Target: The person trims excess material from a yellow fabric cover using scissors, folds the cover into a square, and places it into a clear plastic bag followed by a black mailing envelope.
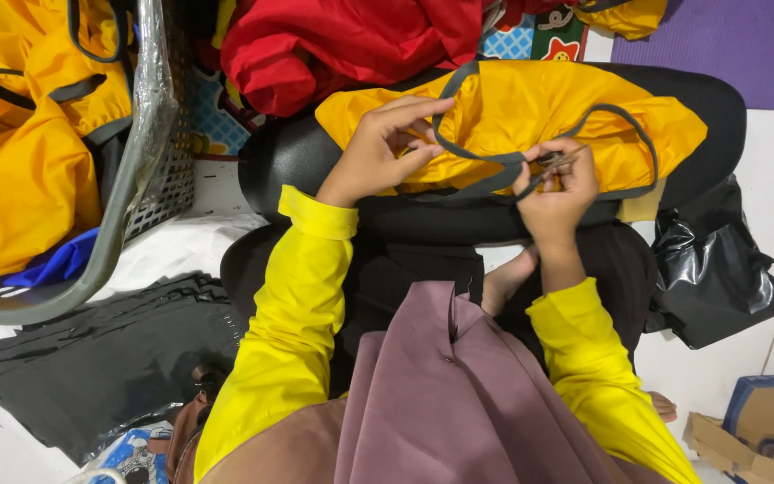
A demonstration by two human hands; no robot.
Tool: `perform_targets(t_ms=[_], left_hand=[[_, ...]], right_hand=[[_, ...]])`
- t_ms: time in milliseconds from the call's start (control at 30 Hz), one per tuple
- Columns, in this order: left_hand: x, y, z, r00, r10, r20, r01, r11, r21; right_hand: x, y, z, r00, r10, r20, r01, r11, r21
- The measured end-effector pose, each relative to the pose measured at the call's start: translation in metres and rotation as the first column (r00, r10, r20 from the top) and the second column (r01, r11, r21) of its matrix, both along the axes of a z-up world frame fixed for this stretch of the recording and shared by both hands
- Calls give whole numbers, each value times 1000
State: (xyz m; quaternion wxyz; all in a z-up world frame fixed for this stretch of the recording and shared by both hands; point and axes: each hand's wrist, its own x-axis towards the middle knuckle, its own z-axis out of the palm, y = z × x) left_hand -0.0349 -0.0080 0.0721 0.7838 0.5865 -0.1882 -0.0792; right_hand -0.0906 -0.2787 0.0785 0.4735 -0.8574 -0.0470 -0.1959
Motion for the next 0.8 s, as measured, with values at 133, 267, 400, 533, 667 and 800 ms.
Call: perform_targets(t_ms=[133,267,400,533,667,800], left_hand=[[5,1,-3,974,107,200,-140,977,161],[1,2,33,975,101,197,-139,972,191],[-6,-8,24,916,253,312,-348,889,298],[-14,-15,18,787,407,465,-595,702,393],[-26,-24,39,711,212,670,-570,731,374],[-36,-49,35,776,-41,630,-269,881,389]], right_hand=[[-2,-28,-3,964,203,-173,-133,929,345],[-11,-32,20,891,325,-317,-123,845,521],[-13,-29,21,834,441,-331,-114,725,679],[-14,-25,24,831,429,-354,-30,669,742],[-15,-23,29,828,406,-387,-18,709,705],[-20,-30,21,829,394,-397,-96,800,592]])
